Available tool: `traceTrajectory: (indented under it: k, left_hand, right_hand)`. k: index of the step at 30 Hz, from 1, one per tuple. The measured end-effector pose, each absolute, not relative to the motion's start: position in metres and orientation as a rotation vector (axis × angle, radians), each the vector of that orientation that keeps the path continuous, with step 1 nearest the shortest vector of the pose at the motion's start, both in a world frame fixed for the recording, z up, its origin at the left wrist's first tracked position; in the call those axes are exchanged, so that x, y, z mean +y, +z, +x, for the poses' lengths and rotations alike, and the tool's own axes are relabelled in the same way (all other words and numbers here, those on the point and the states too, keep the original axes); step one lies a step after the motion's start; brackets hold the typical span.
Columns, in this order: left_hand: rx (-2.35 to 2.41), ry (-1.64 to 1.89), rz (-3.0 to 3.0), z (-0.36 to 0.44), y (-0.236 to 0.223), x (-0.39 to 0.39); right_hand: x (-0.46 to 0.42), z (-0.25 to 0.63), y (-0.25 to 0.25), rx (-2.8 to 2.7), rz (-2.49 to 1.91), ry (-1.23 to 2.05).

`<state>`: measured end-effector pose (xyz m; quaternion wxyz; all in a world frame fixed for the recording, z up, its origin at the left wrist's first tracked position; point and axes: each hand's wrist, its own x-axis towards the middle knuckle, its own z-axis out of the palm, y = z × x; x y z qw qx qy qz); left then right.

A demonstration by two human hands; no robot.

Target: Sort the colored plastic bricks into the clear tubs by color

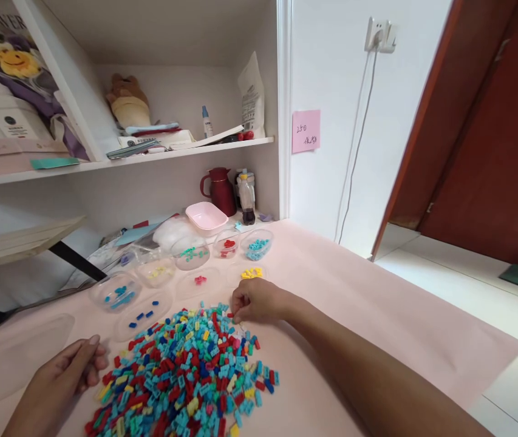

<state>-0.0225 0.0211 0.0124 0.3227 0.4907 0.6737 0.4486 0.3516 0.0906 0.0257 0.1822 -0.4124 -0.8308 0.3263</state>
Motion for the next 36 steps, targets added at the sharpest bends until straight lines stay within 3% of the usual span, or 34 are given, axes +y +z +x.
traceTrajectory:
  k: [5, 22, 31, 36]
  left_hand:
    - [1.756, 1.165, 1.298, -0.023, 0.012, 0.022]
    - [1.784, 1.173, 1.28, -0.019, 0.016, 0.021]
    - [1.722, 1.219, 1.303, -0.022, 0.01, 0.021]
    - [1.656, 1.266, 1.309, -0.023, 0.004, 0.02]
  right_hand:
    - [0.086, 0.346, 0.029, -2.415, -1.25, 0.722]
    - [0.09, 0.366, 0.035, -2.395, -1.403, 0.672]
    - [0.084, 0.355, 0.028, -2.386, -1.454, 0.486]
    - [0.097, 0.344, 0.025, -2.298, -1.352, 0.73]
